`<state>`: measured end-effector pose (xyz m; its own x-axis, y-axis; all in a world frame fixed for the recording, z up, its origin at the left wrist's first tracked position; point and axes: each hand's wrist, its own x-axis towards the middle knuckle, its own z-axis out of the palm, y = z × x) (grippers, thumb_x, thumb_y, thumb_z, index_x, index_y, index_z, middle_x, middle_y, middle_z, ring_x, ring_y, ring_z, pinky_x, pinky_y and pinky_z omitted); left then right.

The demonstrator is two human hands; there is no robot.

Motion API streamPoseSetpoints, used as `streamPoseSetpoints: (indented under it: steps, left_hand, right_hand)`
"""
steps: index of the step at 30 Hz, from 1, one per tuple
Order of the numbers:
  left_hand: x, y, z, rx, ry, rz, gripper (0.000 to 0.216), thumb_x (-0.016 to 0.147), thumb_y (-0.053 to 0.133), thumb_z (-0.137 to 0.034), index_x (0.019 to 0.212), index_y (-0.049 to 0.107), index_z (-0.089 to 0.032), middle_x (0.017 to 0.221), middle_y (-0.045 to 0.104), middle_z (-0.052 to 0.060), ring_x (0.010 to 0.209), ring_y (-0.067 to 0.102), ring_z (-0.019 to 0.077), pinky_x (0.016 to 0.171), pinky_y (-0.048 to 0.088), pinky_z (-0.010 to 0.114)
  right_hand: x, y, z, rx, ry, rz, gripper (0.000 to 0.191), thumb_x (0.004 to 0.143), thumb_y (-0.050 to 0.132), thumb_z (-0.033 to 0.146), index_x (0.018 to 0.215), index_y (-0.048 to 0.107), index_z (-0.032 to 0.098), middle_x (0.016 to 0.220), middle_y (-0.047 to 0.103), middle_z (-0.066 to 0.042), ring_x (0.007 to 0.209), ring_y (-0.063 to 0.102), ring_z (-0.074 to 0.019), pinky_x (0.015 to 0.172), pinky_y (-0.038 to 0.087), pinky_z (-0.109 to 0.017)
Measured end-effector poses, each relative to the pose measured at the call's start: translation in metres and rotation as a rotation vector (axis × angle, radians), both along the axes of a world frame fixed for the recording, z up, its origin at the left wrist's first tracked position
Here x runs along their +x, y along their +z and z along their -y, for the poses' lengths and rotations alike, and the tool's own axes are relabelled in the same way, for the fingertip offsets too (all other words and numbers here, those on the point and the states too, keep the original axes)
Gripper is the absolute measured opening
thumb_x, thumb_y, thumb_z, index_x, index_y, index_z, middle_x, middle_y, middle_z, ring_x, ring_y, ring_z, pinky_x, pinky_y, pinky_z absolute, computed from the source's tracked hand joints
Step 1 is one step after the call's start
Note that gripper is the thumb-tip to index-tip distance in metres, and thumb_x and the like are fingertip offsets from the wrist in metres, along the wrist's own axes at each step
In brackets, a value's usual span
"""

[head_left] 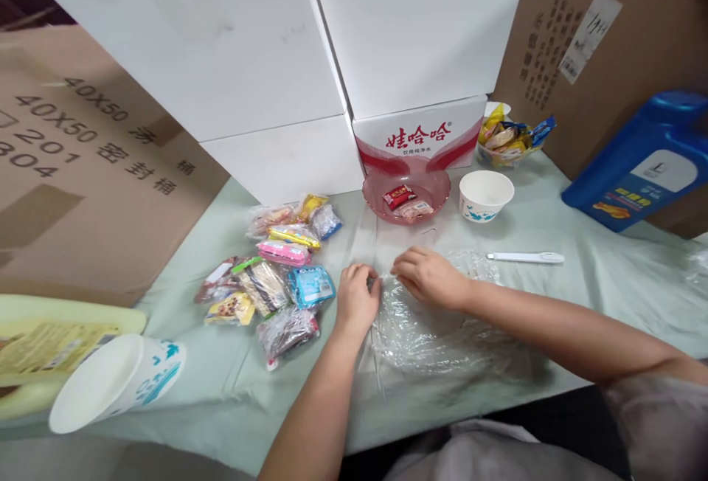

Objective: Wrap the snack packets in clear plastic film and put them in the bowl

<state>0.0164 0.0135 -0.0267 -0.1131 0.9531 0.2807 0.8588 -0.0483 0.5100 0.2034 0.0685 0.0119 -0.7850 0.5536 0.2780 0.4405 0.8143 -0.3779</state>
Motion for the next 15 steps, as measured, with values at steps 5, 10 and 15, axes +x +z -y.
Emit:
streamPoseSetpoints:
  steps: [5, 10, 15]
  left_hand:
    - [0.006, -0.01, -0.001, -0.042, 0.034, 0.57, 0.013, 0.081, 0.057, -0.025, 0.085, 0.045, -0.022, 0.076, 0.063, -0.002, 0.068, 0.061, 0.014, 0.069, 0.047, 0.027]
    - [0.009, -0.019, -0.003, -0.132, 0.043, 0.752, 0.035, 0.073, 0.061, -0.017, 0.103, 0.042, -0.022, 0.076, 0.066, -0.003, 0.062, 0.063, 0.0127, 0.065, 0.047, 0.025]
    - [0.011, -0.017, -0.001, -0.159, 0.071, 0.703, 0.044, 0.072, 0.061, -0.013, 0.111, 0.042, -0.021, 0.076, 0.065, -0.003, 0.064, 0.064, 0.0129, 0.064, 0.047, 0.024]
  right_hand:
    - [-0.031, -0.003, -0.046, -0.436, 0.099, -0.011, 0.051, 0.078, 0.069, 0.02, 0.127, 0.056, 0.01, 0.116, 0.067, -0.016, 0.106, 0.063, -0.024, 0.091, 0.048, -0.036]
    - [-0.034, -0.023, -0.059, -0.623, 0.031, -0.296, 0.016, 0.078, 0.064, 0.021, 0.092, 0.068, 0.015, 0.081, 0.071, -0.003, 0.073, 0.065, -0.0153, 0.068, 0.049, -0.025]
    - [-0.021, -0.026, -0.065, -0.228, -0.295, -0.732, 0.012, 0.084, 0.055, 0.023, 0.088, 0.064, 0.017, 0.088, 0.069, -0.006, 0.08, 0.063, -0.0171, 0.075, 0.049, -0.029]
